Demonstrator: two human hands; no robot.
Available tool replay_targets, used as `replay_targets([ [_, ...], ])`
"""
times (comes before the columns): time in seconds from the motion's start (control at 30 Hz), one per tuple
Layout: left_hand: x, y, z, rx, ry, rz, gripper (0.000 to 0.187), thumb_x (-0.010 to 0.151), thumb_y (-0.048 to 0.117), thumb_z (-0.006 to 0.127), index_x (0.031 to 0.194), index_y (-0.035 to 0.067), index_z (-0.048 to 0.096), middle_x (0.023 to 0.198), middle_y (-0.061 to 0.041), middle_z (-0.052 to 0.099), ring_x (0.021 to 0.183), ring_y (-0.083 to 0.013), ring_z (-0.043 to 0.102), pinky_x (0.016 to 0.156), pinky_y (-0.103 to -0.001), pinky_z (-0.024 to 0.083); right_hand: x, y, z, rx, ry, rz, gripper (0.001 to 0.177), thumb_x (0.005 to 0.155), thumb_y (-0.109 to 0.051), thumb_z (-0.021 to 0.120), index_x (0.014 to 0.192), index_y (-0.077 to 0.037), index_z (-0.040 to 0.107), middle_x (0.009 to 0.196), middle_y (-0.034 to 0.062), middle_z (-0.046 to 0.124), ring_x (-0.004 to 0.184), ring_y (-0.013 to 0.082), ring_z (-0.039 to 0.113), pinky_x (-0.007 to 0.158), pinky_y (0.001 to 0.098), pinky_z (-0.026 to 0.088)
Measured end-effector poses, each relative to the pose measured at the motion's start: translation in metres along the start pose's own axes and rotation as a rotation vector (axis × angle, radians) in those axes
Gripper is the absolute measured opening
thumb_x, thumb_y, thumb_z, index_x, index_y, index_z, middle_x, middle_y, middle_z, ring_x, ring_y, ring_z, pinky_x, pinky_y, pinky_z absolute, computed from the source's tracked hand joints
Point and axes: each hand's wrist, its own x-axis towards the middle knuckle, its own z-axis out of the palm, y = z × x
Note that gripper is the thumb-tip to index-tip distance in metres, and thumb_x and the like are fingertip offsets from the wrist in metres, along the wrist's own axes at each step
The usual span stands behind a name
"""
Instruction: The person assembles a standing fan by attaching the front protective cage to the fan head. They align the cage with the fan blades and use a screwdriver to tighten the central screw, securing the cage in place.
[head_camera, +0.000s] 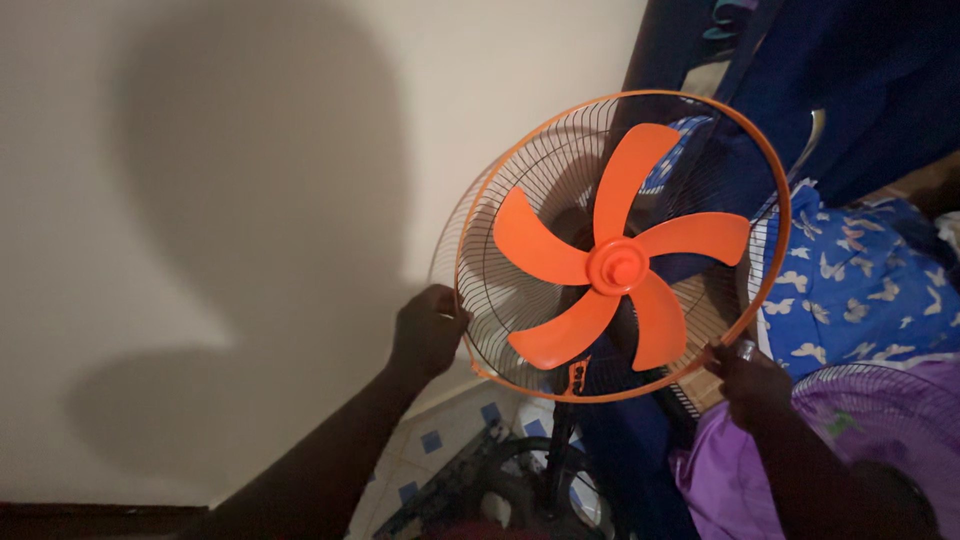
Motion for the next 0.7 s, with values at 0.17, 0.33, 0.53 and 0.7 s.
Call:
replay_targets([
  [0.17,-0.005,-0.004,0.006,0.174,-0.021,-0.025,0.024,0.078,0.022,0.081,0.092,0.005,0.072,0.085,-0.014,0.075,0.080,-0.0286,0.074,0.077,-0.041,0.059,0.024,-0.012,-0.037,0.254,-0.392,0.395,0.045,0.097,-0.010,0.063,0.140,-0.022,0.063,0.119,-0.0021,0.075,0.091,0.0088,0.076,0.063,0.0227,0.063],
  [0.33,-0.007,-0.023,0.020,0.181,-0.010,0.023,0.021,0.076,0.022,0.080,0.086,0.006,0.071,0.084,-0.015,0.075,0.082,-0.0286,0.075,0.077,-0.042,0.059,0.026,-0.009,-0.045,0.345,-0.411,0.401,0.041,0.101,-0.012,0.063,0.140,-0.022,0.060,0.118,-0.0012,0.075,0.082,0.0084,0.077,0.062,0.0235,0.065],
  [0.53,-0.018,-0.035,0.035,0.289,-0.058,0.039,0.028,0.078,0.029,0.085,0.082,0.006,0.071,0.085,-0.016,0.073,0.084,-0.0316,0.073,0.077,-0.043,0.057,0.015,0.013,-0.006,0.092,-0.022,0.017,0.049,0.087,-0.016,0.068,0.136,-0.018,0.065,0.109,-0.0015,0.073,0.099,0.0190,0.071,0.077,0.0313,0.061],
  [0.7,-0.025,-0.018,0.033,0.113,-0.066,-0.199,0.033,0.076,0.030,0.086,0.089,0.006,0.067,0.086,-0.014,0.076,0.084,-0.0273,0.076,0.078,-0.040,0.059,0.006,0.028,0.006,0.239,0.176,-0.140,0.031,0.094,-0.022,0.062,0.124,-0.019,0.067,0.119,0.0014,0.074,0.080,0.0210,0.071,0.060,0.0369,0.054],
])
